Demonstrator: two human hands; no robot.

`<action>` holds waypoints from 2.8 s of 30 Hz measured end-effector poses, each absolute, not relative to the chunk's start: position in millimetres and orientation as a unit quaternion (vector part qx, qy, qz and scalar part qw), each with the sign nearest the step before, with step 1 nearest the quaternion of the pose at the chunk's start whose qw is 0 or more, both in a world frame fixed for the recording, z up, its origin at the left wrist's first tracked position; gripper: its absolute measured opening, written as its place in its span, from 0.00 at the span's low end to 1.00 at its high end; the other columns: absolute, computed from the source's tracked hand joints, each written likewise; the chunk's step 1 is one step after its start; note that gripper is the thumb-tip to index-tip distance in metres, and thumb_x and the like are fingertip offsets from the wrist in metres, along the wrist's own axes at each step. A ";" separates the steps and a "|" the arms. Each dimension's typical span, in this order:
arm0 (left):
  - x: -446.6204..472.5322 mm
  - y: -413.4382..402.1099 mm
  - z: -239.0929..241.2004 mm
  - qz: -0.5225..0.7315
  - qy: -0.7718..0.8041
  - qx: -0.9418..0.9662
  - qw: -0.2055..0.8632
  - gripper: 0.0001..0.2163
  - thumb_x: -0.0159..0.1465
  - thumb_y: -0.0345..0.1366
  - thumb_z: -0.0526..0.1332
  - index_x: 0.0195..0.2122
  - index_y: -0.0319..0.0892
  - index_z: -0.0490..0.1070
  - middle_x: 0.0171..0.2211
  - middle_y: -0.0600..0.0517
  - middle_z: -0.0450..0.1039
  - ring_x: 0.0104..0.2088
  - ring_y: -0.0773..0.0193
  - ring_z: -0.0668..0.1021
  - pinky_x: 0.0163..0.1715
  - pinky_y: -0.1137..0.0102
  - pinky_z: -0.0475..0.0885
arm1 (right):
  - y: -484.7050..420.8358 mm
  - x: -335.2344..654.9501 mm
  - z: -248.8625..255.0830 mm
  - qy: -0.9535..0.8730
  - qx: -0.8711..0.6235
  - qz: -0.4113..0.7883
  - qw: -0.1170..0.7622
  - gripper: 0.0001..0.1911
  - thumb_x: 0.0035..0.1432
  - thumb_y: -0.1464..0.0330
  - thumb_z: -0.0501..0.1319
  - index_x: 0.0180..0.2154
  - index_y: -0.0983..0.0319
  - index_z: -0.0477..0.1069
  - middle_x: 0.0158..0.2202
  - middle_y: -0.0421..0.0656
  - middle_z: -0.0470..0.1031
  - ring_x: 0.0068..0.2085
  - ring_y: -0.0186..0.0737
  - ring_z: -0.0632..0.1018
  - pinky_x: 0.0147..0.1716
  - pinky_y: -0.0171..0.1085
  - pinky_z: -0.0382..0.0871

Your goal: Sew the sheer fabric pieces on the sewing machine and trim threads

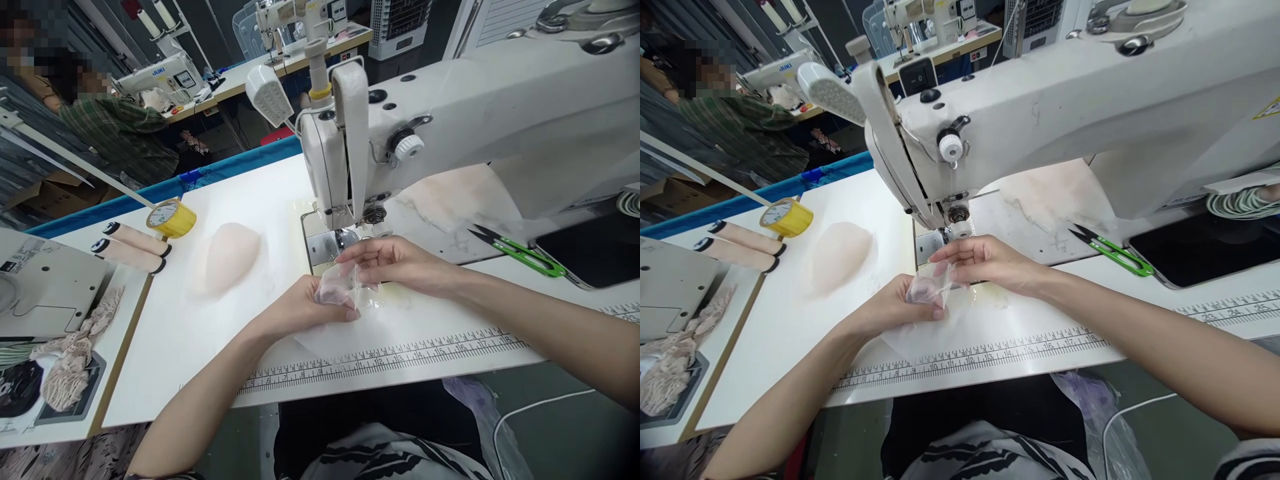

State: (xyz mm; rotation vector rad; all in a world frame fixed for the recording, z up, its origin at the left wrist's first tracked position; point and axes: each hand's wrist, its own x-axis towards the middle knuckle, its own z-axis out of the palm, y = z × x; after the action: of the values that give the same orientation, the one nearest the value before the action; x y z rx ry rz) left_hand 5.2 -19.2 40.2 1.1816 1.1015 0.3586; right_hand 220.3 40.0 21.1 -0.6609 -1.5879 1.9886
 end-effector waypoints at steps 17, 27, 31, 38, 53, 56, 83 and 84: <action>-3.4 -20.0 20.3 0.422 0.481 0.768 0.030 0.05 0.61 0.39 0.61 0.31 0.47 0.76 0.12 0.59 0.62 0.15 0.70 0.62 0.20 0.72 0.57 | 8.8 213.8 29.4 -0.904 -0.033 0.081 0.418 0.11 0.62 0.77 0.58 0.37 0.56 0.74 0.32 0.39 0.80 0.33 0.36 0.76 0.39 0.40 0.71; -2.7 -18.4 14.7 0.414 0.473 0.776 0.051 0.06 0.63 0.36 0.58 0.32 0.46 0.75 0.13 0.60 0.61 0.15 0.70 0.64 0.21 0.72 0.58 | 4.9 218.0 32.9 -0.914 -0.008 0.138 0.383 0.12 0.63 0.75 0.60 0.39 0.52 0.76 0.42 0.37 0.82 0.44 0.37 0.81 0.50 0.40 0.72; -1.5 -20.0 13.6 0.370 0.469 0.796 0.103 0.08 0.63 0.39 0.60 0.40 0.47 0.77 0.14 0.60 0.63 0.17 0.70 0.64 0.22 0.72 0.60 | 3.7 217.9 26.9 -0.883 -0.047 0.217 0.414 0.13 0.63 0.75 0.59 0.43 0.51 0.76 0.41 0.37 0.82 0.44 0.38 0.81 0.51 0.41 0.73; 6.3 -27.4 25.0 0.274 0.477 0.711 0.438 0.12 0.64 0.45 0.61 0.30 0.41 0.75 0.20 0.56 0.66 0.20 0.71 0.64 0.22 0.73 0.59 | 9.2 214.9 30.2 -0.700 -0.317 0.460 0.444 0.05 0.59 0.68 0.63 0.36 0.55 0.78 0.35 0.41 0.81 0.32 0.38 0.80 0.31 0.38 0.77; 5.6 -19.5 31.8 0.309 0.469 0.599 0.570 0.12 0.59 0.45 0.67 0.32 0.40 0.71 0.31 0.53 0.69 0.33 0.67 0.71 0.34 0.72 0.66 | 20.2 212.0 19.7 -0.566 -0.319 0.661 0.375 0.12 0.54 0.60 0.69 0.35 0.61 0.76 0.24 0.38 0.77 0.26 0.36 0.78 0.30 0.37 0.74; 7.1 -17.7 32.4 0.344 0.469 0.572 0.579 0.14 0.59 0.44 0.68 0.35 0.42 0.67 0.34 0.54 0.69 0.35 0.67 0.71 0.35 0.72 0.66 | 17.6 211.1 20.0 -0.574 -0.314 0.665 0.361 0.11 0.55 0.62 0.69 0.36 0.61 0.75 0.25 0.38 0.78 0.25 0.36 0.78 0.31 0.37 0.74; 7.3 -20.4 29.2 0.392 0.451 0.489 0.636 0.13 0.58 0.46 0.68 0.32 0.41 0.73 0.31 0.52 0.76 0.33 0.66 0.76 0.36 0.70 0.69 | -31.8 350.4 19.9 -0.798 -0.566 -0.202 0.051 0.16 0.63 0.71 0.48 0.45 0.62 0.72 0.36 0.52 0.79 0.31 0.52 0.78 0.15 0.37 0.54; 7.2 -20.7 29.4 0.392 0.446 0.486 0.641 0.12 0.58 0.45 0.68 0.32 0.41 0.73 0.30 0.52 0.77 0.34 0.66 0.77 0.36 0.70 0.69 | -33.7 349.8 18.2 -0.797 -0.568 -0.198 0.054 0.17 0.62 0.72 0.48 0.47 0.62 0.72 0.36 0.52 0.79 0.32 0.53 0.79 0.15 0.37 0.54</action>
State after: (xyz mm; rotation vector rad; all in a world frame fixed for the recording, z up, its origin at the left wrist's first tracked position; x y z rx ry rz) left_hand 7.2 -20.7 29.4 1.1081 1.0176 0.8930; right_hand 349.8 -33.7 18.2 -1.7243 -2.4228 -0.6010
